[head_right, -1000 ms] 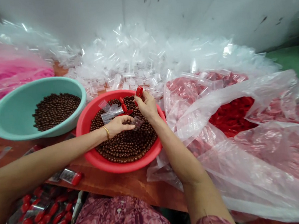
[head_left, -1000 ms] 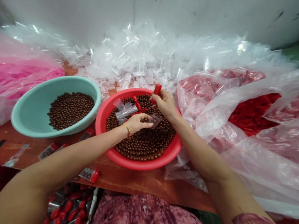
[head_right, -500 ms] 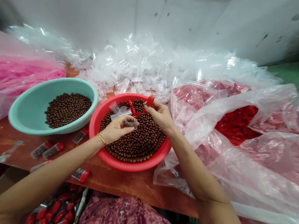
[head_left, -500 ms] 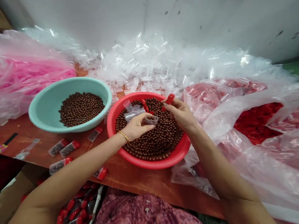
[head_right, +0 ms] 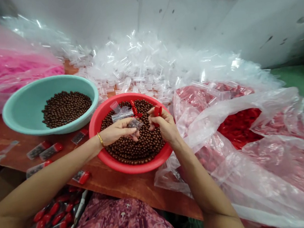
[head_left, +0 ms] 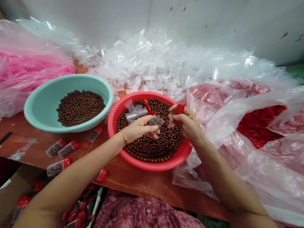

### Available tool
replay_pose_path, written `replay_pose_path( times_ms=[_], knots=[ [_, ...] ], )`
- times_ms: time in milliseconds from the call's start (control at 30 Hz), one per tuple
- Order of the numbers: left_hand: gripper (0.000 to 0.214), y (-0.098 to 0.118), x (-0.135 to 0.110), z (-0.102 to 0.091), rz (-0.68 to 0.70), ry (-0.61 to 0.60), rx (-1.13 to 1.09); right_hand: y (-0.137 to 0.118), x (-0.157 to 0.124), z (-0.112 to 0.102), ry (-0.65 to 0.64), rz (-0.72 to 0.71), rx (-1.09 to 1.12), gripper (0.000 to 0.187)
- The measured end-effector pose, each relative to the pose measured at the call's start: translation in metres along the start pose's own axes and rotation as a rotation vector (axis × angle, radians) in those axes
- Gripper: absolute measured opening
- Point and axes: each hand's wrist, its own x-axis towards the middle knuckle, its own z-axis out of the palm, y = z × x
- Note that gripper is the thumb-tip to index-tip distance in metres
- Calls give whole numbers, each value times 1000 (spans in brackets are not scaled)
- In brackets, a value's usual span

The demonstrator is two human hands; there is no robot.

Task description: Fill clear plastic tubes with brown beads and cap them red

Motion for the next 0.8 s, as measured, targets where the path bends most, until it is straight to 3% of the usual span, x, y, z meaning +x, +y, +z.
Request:
replay_pose_path(
  times_ms=[100, 200, 333, 500, 633, 800],
  knots=[
    [32, 3, 0, 0, -38, -41, -29, 0, -1, 3, -171, 15, -59, 19],
    [32, 5, -1, 0, -53, -68, -46, 0, -2, 5, -250, -80, -237, 20],
    [34, 6, -1, 0, -52, -94, -64, 3, -1, 4, -216, -265, -387, 19],
    [35, 5, 1, -1, -41, -73, -65, 10, -4, 2, -156, -335, -458, 19],
    [36, 5, 0, -1, -9, -87, -44, 8, -8, 2, -153, -295, -454, 15],
    [38, 6, -1, 1, 0, -107, -7, 10, -10, -2, -210, -97, -255, 29]
  ],
)
